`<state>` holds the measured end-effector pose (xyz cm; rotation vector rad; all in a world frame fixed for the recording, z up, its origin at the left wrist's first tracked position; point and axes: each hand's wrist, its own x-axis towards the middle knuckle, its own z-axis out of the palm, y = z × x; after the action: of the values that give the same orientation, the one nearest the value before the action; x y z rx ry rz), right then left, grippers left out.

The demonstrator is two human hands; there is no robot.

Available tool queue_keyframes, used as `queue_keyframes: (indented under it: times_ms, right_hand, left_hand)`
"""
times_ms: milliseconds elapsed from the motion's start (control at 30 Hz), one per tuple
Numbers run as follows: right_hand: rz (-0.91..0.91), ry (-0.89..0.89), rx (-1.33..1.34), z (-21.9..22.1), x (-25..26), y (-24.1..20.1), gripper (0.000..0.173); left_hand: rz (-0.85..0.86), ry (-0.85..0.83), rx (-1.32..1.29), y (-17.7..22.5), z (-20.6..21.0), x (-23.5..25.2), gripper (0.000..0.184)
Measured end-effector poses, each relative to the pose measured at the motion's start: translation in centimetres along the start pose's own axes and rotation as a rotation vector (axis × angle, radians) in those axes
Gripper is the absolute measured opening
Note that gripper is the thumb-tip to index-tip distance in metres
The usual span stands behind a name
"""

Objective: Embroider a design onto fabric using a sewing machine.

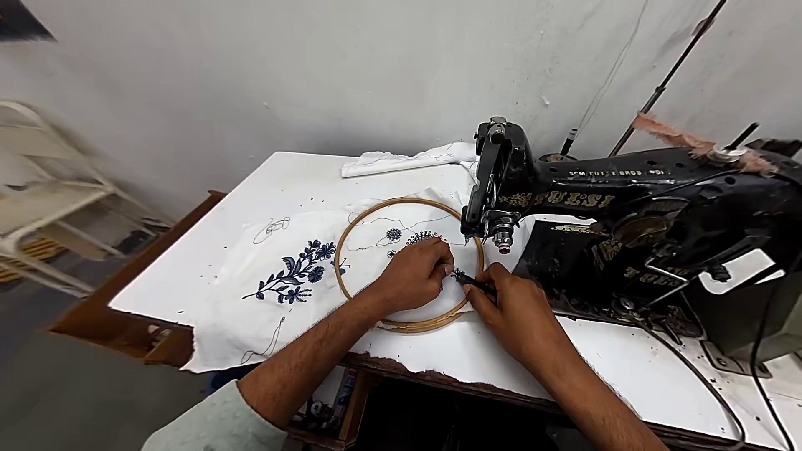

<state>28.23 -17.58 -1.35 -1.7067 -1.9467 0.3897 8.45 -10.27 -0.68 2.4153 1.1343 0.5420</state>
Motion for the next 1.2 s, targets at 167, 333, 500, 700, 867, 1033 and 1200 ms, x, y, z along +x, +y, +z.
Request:
queue_keyframes:
  times_ms: [167, 333, 500, 700, 867, 1033, 1200]
  right_hand:
    - [-0.036, 0.087, 0.011, 0.7, -0.1, -0.2, 0.017]
    - [0.004, 0.130, 0.002, 0.5, -0.5, 0.2, 0.020]
    - [0.057, 0.035, 0.004, -0.3, -0.3, 0.1, 0.023]
    - [0.045, -0.019, 0.032, -0.5, 0.4, 0.2, 0.023]
    - [0.054, -0.054, -0.011, -0.7, 0.9, -0.2, 0.023]
    - [0.042, -0.076, -0.025, -0.8, 1.1, -0.1, 0.023]
    - [0.032, -0.090, -0.011, -0.8, 1.5, -0.2, 0.023]
  left_hand:
    - [-0.040, -0.006, -0.036, -0.1, -0.2, -0.1, 0.016]
    - [0.023, -0.017, 0.020, -0.7, -0.6, 0.8, 0.023]
    - [0.179, -0.014, 0.128, -0.8, -0.4, 1.4, 0.014]
    - [0.073, -0.026, -0.056, -1.3, -1.1, 1.6, 0.016]
    - [0.178, -0.043, 0.094, -0.8, -0.7, 2.0, 0.012]
    - [0.181, 0.006, 0.315, 0.6, 0.6, 1.8, 0.007]
    - [0.061, 0.017, 0.015, -0.5, -0.1, 1.9, 0.014]
